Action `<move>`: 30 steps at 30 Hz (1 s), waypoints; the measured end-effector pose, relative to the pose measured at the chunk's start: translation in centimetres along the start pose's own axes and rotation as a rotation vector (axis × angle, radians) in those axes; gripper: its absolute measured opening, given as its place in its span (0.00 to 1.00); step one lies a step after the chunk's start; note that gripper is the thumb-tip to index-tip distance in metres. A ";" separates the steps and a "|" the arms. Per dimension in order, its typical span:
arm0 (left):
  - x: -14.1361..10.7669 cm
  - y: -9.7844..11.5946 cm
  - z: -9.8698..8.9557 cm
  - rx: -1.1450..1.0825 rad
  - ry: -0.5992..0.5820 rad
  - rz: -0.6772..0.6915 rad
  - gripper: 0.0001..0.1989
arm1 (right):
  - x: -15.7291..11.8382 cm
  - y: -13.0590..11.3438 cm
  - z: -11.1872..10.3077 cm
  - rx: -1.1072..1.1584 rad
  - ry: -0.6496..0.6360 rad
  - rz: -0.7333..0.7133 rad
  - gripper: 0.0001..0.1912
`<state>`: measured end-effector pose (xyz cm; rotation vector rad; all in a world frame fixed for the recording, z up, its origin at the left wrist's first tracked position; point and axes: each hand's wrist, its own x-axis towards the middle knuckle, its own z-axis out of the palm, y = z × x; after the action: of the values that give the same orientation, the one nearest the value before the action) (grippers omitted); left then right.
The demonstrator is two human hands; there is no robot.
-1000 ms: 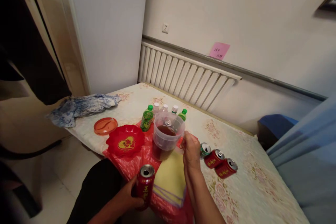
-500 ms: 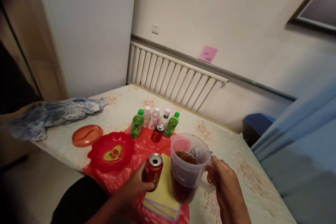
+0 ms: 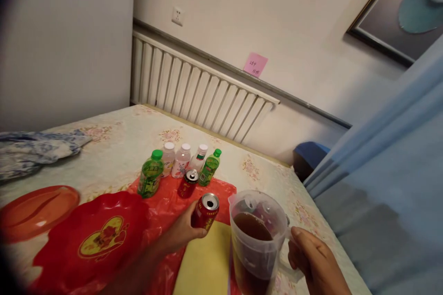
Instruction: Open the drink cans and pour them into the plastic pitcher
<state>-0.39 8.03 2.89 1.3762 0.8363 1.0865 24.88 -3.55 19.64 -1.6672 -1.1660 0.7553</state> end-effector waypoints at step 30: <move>-1.1 -2.1 -1.8 0.227 0.074 0.136 0.37 | 2.6 -1.4 0.1 -0.204 -0.427 -0.041 0.29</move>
<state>-2.21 7.87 0.60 1.6088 0.9543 1.1805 25.26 -0.92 21.01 -1.6871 -1.6152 1.0275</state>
